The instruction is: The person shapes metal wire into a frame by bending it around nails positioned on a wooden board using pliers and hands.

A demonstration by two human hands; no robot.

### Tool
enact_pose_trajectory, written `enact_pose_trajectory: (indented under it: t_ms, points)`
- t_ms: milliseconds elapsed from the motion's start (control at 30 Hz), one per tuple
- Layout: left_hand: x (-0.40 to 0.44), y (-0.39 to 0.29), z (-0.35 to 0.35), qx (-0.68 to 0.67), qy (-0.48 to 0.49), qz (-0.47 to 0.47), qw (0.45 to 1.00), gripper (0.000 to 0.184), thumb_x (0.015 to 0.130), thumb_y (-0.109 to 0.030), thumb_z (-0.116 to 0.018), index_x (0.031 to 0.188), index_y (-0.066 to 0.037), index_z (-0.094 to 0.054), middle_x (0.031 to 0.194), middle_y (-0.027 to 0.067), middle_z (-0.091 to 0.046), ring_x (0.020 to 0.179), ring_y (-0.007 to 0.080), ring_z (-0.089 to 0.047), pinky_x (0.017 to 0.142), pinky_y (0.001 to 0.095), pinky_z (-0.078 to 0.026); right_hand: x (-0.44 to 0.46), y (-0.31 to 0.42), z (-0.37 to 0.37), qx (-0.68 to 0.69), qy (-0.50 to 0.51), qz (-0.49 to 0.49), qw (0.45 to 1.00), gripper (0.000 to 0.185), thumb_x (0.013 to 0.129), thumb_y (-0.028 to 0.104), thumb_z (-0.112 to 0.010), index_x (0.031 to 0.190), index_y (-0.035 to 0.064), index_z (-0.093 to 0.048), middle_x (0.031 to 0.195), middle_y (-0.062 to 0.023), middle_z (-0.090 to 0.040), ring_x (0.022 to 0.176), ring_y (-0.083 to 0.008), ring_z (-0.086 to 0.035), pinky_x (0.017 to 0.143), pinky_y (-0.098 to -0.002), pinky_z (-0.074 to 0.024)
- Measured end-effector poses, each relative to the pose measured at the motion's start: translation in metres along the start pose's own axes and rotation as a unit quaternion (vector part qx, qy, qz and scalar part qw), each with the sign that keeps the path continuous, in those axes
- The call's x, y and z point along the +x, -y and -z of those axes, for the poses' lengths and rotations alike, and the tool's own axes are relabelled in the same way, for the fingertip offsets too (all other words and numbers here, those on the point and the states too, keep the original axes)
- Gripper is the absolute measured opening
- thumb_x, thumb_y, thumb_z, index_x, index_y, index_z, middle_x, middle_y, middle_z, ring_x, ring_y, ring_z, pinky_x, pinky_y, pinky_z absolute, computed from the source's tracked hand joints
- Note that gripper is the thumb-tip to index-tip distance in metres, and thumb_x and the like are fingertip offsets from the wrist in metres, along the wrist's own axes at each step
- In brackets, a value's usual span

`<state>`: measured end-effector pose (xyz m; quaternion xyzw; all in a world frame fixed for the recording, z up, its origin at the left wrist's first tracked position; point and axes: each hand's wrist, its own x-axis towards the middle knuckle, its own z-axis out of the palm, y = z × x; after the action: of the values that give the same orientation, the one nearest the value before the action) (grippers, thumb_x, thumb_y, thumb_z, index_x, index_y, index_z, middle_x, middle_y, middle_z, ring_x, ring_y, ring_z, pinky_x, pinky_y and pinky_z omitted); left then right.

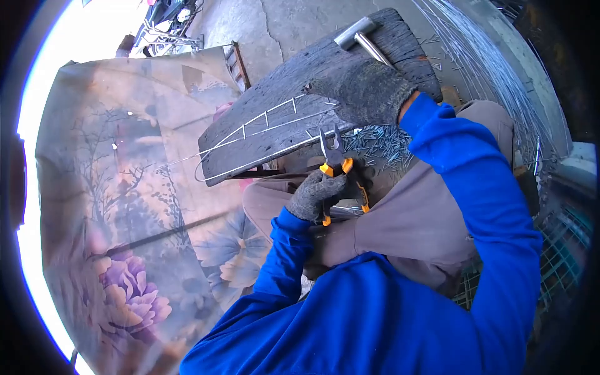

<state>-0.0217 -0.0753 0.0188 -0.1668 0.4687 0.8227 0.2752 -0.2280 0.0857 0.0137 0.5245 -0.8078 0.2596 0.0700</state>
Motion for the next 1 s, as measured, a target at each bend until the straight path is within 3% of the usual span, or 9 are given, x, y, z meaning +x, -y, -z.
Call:
enact_pose_trajectory:
  t_ms: [167,267,467,533,600,667,733,767,1000]
  points:
    - [0.006,-0.006,0.006,0.006,0.027,-0.007,1.000,0.051,0.094,-0.024,-0.066,0.137,-0.002,-0.051,0.123,0.0140,-0.064,0.110,0.0247,-0.065,0.093,0.0384,-0.054,0.005,0.011,0.012,0.032,0.028,-0.029,0.999,0.061,0.083,0.024,-0.068,0.142,0.0252,-0.054,0.123,-0.0141,-0.066,0.106,-0.0332,-0.065,0.091,-0.0445,-0.0532]
    - [0.010,-0.004,0.018,-0.057,0.023,-0.020,0.998,0.054,0.087,-0.030,-0.073,0.128,0.000,-0.054,0.116,0.0232,-0.064,0.103,0.0365,-0.067,0.089,0.0486,-0.056,0.004,0.008,0.006,-0.005,-0.043,0.019,0.999,0.061,0.082,0.024,-0.069,0.142,0.0236,-0.054,0.123,-0.0140,-0.066,0.106,-0.0334,-0.066,0.092,-0.0446,-0.0530]
    - [0.007,-0.003,0.026,-0.024,0.005,0.003,1.000,0.056,0.085,-0.029,-0.074,0.128,0.001,-0.053,0.116,0.0262,-0.064,0.102,0.0376,-0.068,0.090,0.0499,-0.056,0.005,0.014,0.007,-0.004,-0.059,0.025,0.998,0.061,0.082,0.026,-0.070,0.142,0.0221,-0.054,0.121,-0.0149,-0.067,0.102,-0.0341,-0.067,0.091,-0.0460,-0.0531]
    - [0.004,-0.010,0.015,-0.046,0.014,-0.007,0.999,0.056,0.085,-0.029,-0.074,0.128,0.001,-0.053,0.116,0.0268,-0.064,0.102,0.0378,-0.068,0.089,0.0501,-0.056,0.006,0.029,0.022,0.047,-0.022,-0.035,0.998,0.052,0.078,0.011,-0.068,0.129,0.0145,-0.064,0.124,-0.0179,-0.065,0.114,-0.0345,-0.062,0.100,-0.0438,-0.0496]
    - [0.003,-0.011,0.011,-0.067,0.024,-0.016,0.997,0.057,0.085,-0.029,-0.074,0.128,0.001,-0.053,0.117,0.0275,-0.064,0.102,0.0381,-0.068,0.089,0.0503,-0.055,0.007,0.028,0.022,0.044,-0.016,-0.031,0.998,0.052,0.078,0.012,-0.069,0.130,0.0143,-0.064,0.124,-0.0179,-0.065,0.114,-0.0341,-0.062,0.100,-0.0437,-0.0493]
    - [0.006,-0.011,0.013,-0.076,0.045,-0.016,0.996,0.055,0.085,-0.030,-0.074,0.126,0.002,-0.053,0.113,0.0265,-0.065,0.100,0.0378,-0.068,0.087,0.0495,-0.056,0.008,0.024,0.019,0.040,-0.010,-0.028,0.999,0.052,0.078,0.012,-0.069,0.130,0.0142,-0.064,0.124,-0.0179,-0.064,0.114,-0.0337,-0.062,0.100,-0.0436,-0.0491]
    - [0.010,0.002,0.033,-0.048,0.035,-0.012,0.998,0.051,0.089,-0.028,-0.071,0.127,0.002,-0.053,0.110,0.0223,-0.066,0.096,0.0343,-0.070,0.083,0.0442,-0.058,0.007,0.019,0.014,-0.027,0.003,-0.005,1.000,0.062,0.083,0.030,-0.071,0.142,0.0232,-0.053,0.120,-0.0142,-0.068,0.104,-0.0326,-0.066,0.091,-0.0457,-0.0530]
    - [0.010,-0.002,0.029,-0.021,0.025,-0.008,0.999,0.046,0.093,-0.026,-0.067,0.127,0.001,-0.053,0.106,0.0180,-0.068,0.092,0.0308,-0.071,0.079,0.0389,-0.060,0.007,0.017,0.011,-0.027,0.003,-0.005,1.000,0.062,0.083,0.030,-0.071,0.142,0.0232,-0.053,0.120,-0.0142,-0.068,0.104,-0.0326,-0.066,0.091,-0.0457,-0.0530]
    - [0.004,-0.003,0.006,-0.113,0.052,-0.047,0.991,0.043,0.093,-0.025,-0.066,0.126,0.000,-0.053,0.099,0.0129,-0.067,0.082,0.0278,-0.071,0.075,0.0384,-0.060,0.008,0.019,0.008,-0.007,-0.027,0.009,1.000,0.065,0.080,0.026,-0.074,0.142,0.0228,-0.054,0.125,-0.0132,-0.066,0.109,-0.0313,-0.065,0.094,-0.0442,-0.0524]
